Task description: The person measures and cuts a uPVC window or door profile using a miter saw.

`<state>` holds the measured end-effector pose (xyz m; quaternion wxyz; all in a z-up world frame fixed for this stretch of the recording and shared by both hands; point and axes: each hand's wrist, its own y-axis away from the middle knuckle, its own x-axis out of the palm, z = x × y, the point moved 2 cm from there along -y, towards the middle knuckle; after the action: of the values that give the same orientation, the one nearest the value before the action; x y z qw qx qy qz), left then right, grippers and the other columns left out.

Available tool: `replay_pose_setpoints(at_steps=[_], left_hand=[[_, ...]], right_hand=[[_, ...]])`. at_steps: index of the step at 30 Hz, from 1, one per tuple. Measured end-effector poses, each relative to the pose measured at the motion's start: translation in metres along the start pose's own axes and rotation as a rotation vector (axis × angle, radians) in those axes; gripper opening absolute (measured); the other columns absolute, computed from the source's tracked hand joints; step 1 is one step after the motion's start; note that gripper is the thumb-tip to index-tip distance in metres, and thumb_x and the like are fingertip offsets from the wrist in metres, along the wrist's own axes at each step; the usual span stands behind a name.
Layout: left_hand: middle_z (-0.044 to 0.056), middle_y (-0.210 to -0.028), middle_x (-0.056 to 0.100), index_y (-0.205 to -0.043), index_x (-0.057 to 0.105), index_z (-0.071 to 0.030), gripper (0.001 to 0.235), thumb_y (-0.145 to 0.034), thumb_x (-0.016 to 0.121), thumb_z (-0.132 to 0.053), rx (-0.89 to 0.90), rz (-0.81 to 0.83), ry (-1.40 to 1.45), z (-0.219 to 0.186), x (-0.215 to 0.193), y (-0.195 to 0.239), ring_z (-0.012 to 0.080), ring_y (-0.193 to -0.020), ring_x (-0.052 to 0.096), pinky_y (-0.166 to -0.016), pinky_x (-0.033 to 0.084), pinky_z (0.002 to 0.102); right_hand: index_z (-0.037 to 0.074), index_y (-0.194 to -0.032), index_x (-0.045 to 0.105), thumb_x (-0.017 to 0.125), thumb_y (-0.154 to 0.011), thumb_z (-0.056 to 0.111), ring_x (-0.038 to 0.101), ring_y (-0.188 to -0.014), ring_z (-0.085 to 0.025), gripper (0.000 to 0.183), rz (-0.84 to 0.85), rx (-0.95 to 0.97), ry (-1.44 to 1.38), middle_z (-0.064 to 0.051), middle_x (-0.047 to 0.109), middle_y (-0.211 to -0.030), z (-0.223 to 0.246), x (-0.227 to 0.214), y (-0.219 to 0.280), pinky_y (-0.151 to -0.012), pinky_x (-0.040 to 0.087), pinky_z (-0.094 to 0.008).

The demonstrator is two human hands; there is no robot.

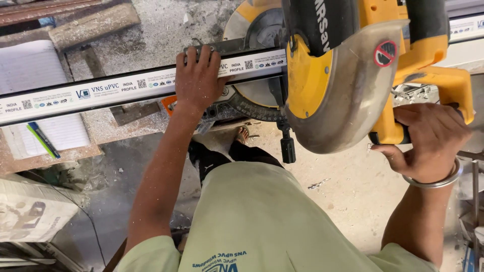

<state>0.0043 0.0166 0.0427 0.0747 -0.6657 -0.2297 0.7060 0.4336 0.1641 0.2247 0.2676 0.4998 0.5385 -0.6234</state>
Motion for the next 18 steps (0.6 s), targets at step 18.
replay_pose_setpoints(at_steps=[18], left_hand=[[0.015,-0.127,0.056,-0.124,0.062,-0.006,0.062,-0.089,0.084,-0.052,0.004,-0.026,0.036,-0.001,-0.003,-0.001,0.0383,-0.118,0.050,-0.100,0.038,0.057]], right_hand=[[0.002,-0.105,0.066,0.074,-0.092,0.058,0.064,-0.089,-0.034,0.058,-0.057,0.057,-0.112,-0.012,0.069,-0.102,0.024,0.053,0.021,-0.080,0.047,-0.043]])
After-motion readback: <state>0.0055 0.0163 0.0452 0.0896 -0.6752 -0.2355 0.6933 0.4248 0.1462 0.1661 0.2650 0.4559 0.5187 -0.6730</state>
